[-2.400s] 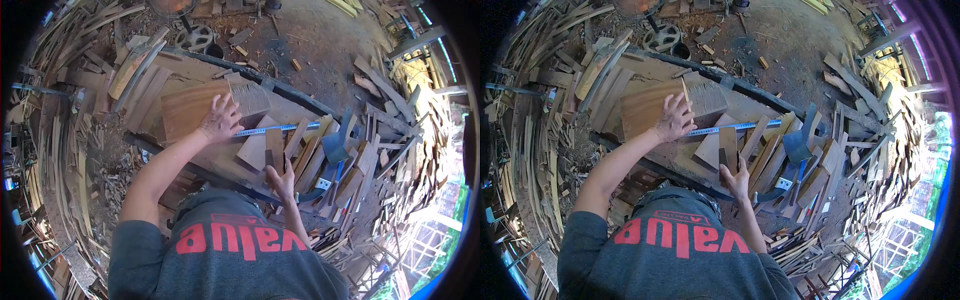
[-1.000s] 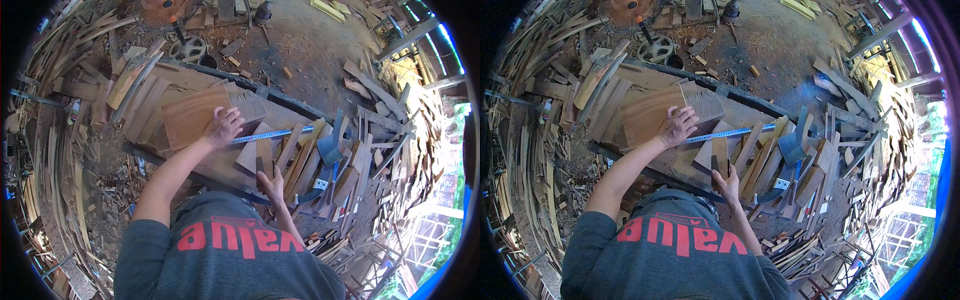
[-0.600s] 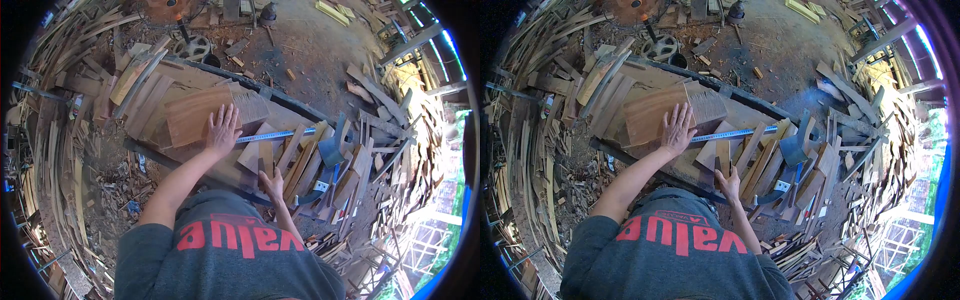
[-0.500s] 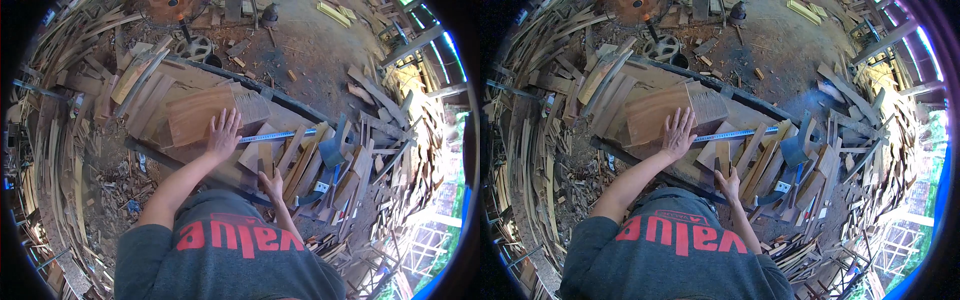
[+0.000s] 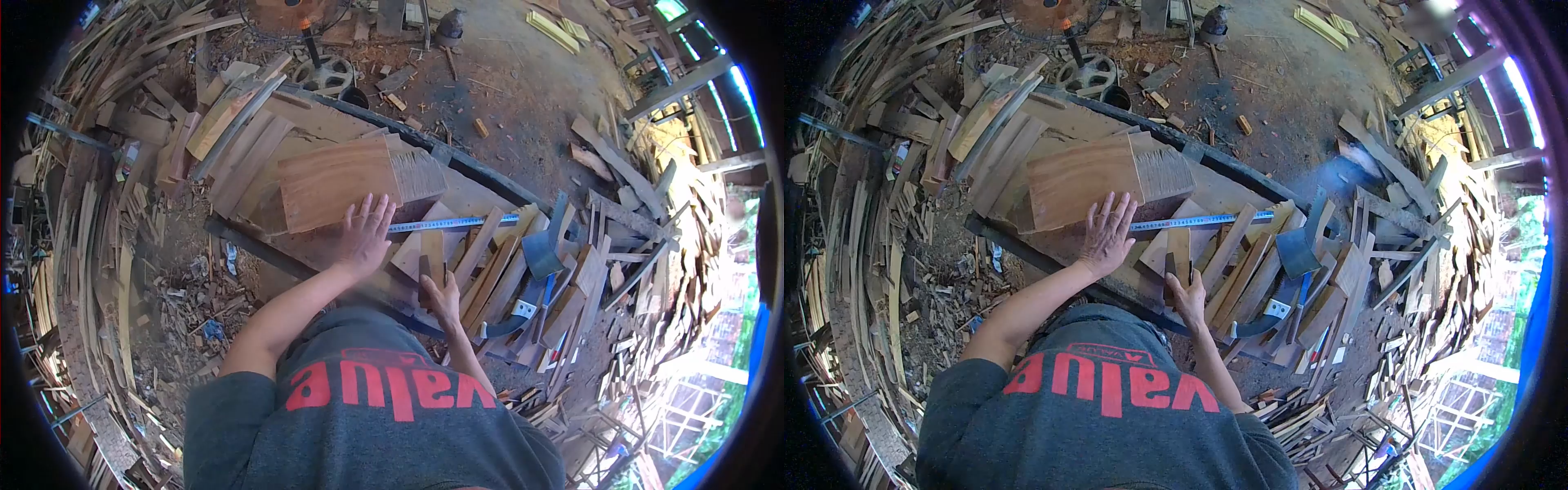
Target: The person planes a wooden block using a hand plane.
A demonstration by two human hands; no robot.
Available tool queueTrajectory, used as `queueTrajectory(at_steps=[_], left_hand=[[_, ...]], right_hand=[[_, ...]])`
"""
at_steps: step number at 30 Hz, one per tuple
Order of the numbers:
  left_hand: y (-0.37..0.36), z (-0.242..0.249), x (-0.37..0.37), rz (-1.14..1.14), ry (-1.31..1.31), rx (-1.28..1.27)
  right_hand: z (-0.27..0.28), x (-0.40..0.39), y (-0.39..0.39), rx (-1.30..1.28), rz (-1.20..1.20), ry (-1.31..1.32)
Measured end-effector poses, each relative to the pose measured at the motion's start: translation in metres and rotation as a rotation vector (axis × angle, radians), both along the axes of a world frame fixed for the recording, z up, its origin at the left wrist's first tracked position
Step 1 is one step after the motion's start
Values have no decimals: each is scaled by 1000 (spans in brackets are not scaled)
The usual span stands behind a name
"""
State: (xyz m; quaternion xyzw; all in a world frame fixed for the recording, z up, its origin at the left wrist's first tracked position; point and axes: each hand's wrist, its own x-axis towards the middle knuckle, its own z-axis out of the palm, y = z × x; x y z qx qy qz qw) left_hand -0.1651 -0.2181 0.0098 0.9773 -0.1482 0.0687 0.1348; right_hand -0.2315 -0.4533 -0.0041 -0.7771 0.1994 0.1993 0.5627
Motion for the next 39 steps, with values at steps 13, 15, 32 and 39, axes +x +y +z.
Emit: queueTrajectory(at_steps=[13, 15, 32, 39], left_hand=[[-26, 10, -6, -296, -100, -385], [-30, 35, 24, -458, -203, -348], [-142, 287, 192, -722, 63, 612], [-161, 281, 150, -786, -21, 589]], right_hand=[[-13, 1, 3, 255, -55, -59], [-12, 1, -3, 260, -4, -42], [12, 4, 33, 551, 162, -27], [10, 15, 10, 715, 31, 78]])
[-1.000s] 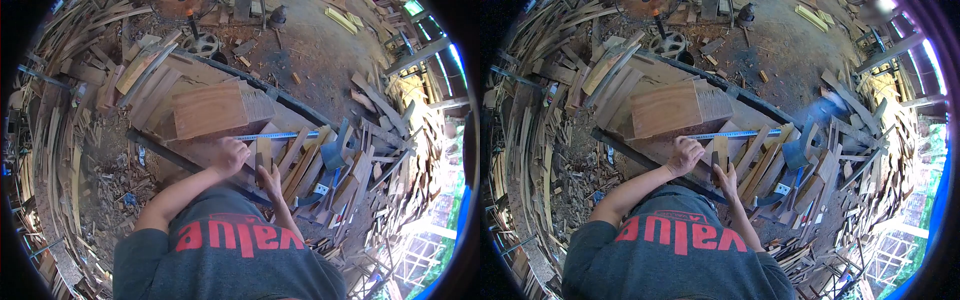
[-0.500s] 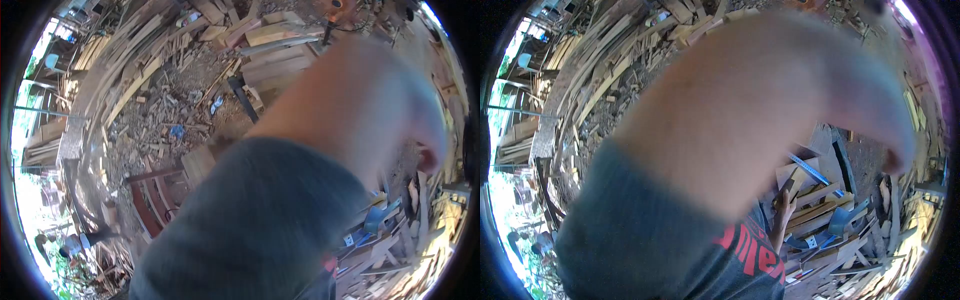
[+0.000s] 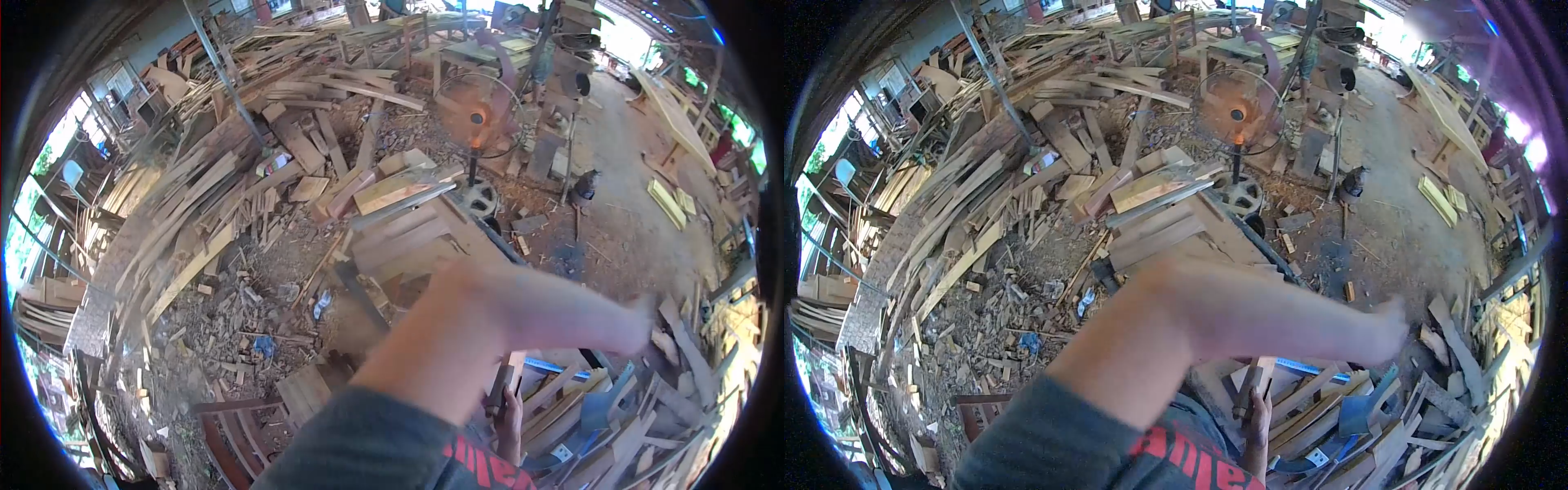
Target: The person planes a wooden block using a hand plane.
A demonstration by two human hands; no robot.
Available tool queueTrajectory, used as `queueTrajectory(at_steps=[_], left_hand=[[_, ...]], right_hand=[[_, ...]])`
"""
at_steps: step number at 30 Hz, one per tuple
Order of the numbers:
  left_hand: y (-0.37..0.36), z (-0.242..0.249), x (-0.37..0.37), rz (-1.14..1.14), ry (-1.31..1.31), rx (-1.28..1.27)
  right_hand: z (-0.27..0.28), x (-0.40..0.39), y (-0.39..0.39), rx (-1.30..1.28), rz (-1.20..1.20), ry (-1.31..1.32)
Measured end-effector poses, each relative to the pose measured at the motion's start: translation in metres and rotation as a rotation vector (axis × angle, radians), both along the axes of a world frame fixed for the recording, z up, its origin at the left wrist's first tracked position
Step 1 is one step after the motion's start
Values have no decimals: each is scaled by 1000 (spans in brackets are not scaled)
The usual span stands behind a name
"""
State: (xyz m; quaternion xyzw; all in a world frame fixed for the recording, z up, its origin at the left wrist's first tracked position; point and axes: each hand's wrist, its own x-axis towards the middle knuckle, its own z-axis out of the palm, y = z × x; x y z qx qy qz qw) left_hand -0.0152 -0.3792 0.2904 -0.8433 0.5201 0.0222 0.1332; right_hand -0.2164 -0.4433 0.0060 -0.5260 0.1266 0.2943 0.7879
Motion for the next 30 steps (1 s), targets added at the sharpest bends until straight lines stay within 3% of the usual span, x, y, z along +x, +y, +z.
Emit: queueTrajectory(at_steps=[2, 4, 6, 8, 9, 10, 12, 14, 16, 18, 22, 24, 26, 28, 30], left_hand=[[31, -59, -8, 101, 198, -244], [76, -88, -36, 348, 452, -448], [105, -167, -52, 520, 480, -828], [118, -207, -72, 758, 484, -1043], [114, -244, -77, 764, 494, -1055], [110, -289, -84, 928, 740, -1294], [111, -285, -104, 1099, 1001, -1554], [133, -201, -139, 1076, 1630, -1440], [132, -214, -146, 1152, 1589, -1543], [140, -217, -154, 1010, 1645, -1739], [142, -235, -173, 1159, 1234, -1987], [147, -245, -177, 1161, 1206, -1963], [152, -257, -179, 1177, 1178, -1771], [150, -244, -189, 1176, 1170, -1788], [146, -242, -195, 1160, 1173, -1794]], right_hand=[[-12, 3, -10, 80, -13, 25], [-2, 3, -12, 126, -161, 90], [1, 6, -24, 155, -121, 110], [7, 10, -29, 432, -6, 43], [19, 9, -24, 427, -51, 90], [33, 9, -16, 415, -44, 97], [56, 6, -3, 460, -85, 158], [28, 8, -6, 485, 94, 101], [38, 8, 12, 450, 142, 101], [30, 11, 21, 482, 165, 145], [28, 11, 33, 343, 136, 180], [26, 6, 34, 257, 263, 83], [16, -2, 34, 226, 278, 21], [14, -9, 36, 61, 322, -83], [15, -16, 36, 57, 261, -97]])
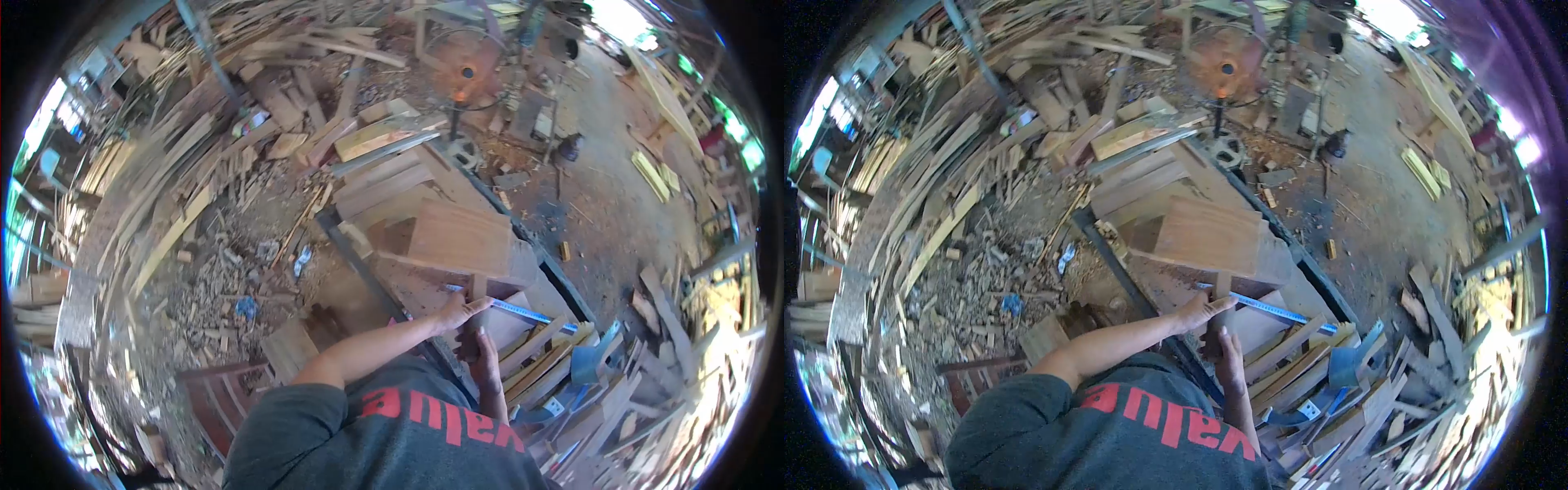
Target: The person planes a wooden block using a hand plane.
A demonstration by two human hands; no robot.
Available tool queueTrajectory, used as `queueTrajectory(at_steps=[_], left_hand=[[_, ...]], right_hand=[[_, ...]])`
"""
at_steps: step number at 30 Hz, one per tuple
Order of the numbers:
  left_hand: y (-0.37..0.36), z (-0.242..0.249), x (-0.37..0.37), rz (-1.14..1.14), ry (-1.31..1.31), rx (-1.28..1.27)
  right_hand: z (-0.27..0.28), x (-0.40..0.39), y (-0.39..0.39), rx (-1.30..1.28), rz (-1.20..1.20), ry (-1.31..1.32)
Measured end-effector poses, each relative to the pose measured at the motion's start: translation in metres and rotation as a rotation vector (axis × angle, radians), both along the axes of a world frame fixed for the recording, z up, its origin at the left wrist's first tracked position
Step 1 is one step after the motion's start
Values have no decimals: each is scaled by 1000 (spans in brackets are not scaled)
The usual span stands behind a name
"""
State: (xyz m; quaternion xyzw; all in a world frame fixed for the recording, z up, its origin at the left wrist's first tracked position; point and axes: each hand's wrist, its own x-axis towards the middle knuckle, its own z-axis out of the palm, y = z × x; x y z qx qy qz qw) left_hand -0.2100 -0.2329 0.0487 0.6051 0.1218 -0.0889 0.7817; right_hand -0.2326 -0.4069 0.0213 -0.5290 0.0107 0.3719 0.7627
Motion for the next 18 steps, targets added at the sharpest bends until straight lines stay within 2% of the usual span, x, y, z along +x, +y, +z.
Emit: queueTrajectory(at_steps=[2, 8, 10, 11, 12, 14, 16, 18], left_hand=[[-3, -9, -3, 5, 34, -19], [-15, -27, -11, -92, 101, 13], [-18, -34, -7, -9, -84, -18], [-18, -36, -6, 42, 95, 39], [-12, -41, -5, 44, 90, 44], [3, -56, -3, 108, -188, 367], [32, -41, -4, 65, -182, 358], [59, -31, -4, 291, -464, 902]], right_hand=[[7, -6, 0, -49, 10, 61], [12, -24, -12, -121, -103, 32], [10, -25, -16, -183, -153, 18], [4, -26, -20, -169, -175, 30], [2, -27, -23, -164, -174, 25], [-2, -29, -27, -171, -246, 64], [-4, -29, -27, -184, -268, 61], [-8, -27, -26, -228, -367, 38]])
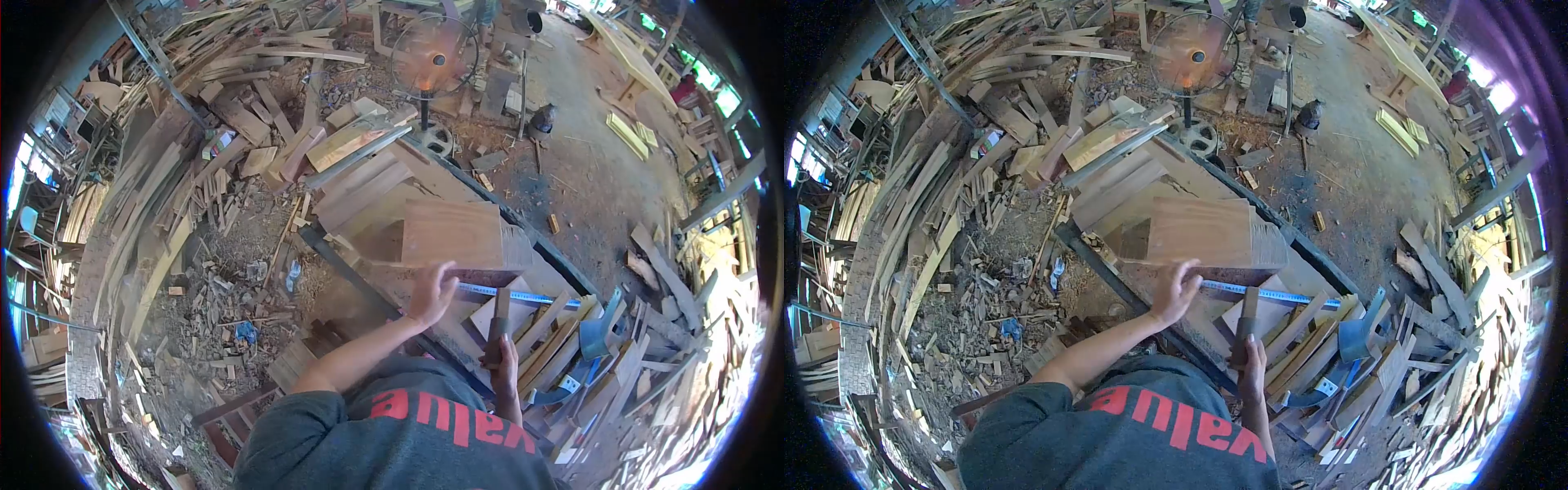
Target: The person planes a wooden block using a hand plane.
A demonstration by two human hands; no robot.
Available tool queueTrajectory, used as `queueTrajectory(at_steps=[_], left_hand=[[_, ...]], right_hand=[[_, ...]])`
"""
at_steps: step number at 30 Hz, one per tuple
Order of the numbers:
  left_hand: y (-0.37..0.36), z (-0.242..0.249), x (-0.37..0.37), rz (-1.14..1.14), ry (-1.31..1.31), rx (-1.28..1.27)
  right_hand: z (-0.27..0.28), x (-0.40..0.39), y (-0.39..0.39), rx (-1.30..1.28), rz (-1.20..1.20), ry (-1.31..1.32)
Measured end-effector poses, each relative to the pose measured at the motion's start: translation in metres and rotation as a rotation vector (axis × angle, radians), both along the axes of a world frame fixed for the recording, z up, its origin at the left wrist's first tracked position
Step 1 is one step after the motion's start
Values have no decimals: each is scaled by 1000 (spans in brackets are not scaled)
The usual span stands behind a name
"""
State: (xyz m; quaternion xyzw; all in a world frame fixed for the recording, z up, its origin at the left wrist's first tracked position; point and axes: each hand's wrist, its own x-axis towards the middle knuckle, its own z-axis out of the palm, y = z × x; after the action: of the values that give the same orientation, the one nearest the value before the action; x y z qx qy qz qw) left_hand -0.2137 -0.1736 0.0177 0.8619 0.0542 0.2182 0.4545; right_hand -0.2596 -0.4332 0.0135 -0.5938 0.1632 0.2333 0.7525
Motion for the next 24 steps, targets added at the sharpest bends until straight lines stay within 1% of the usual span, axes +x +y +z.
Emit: queueTrajectory(at_steps=[2, 3, 5, 6, 8, 9, 10, 11, 12, 13, 14, 17, 18, 20, 21, 22, 24], left_hand=[[28, 17, 3, 254, -65, 206], [43, 19, 8, 256, -60, 195], [70, 19, 20, 485, -15, 281], [84, 7, 28, 479, -3, 262], [101, -26, 41, 414, 10, 130], [104, -30, 42, 397, 31, 105], [107, -30, 43, 310, 144, -56], [108, -30, 43, 224, 255, -213], [106, -30, 41, 214, 265, -227], [103, -30, 37, 216, 221, -223], [100, -29, 33, 221, 173, -218], [92, -17, 19, 200, 210, -286], [90, -20, 14, 220, 165, -164], [85, -21, 8, 200, 116, -279], [87, -11, 4, 161, 185, -382], [87, -19, 2, 157, 165, -374], [82, -45, -2, 166, 133, -327]], right_hand=[[7, 6, 5, -35, -21, 12], [12, 10, 9, -79, -44, -3], [16, 23, 16, -185, -106, -15], [14, 32, 20, -206, -109, -7], [10, 51, 24, -323, -148, -107], [5, 61, 26, -399, -161, -182], [4, 73, 30, -471, -169, -259], [12, 82, 37, -494, -174, -248], [25, 90, 48, -547, -156, -313], [32, 94, 57, -599, -136, -377], [34, 98, 63, -612, -137, -373], [48, 111, 87, -795, -124, -454], [49, 117, 91, -793, -128, -466], [44, 130, 95, -908, -135, -444], [36, 139, 91, -949, -115, -464], [21, 147, 84, -979, -130, -496], [28, 158, 89, -940, -129, -397]])
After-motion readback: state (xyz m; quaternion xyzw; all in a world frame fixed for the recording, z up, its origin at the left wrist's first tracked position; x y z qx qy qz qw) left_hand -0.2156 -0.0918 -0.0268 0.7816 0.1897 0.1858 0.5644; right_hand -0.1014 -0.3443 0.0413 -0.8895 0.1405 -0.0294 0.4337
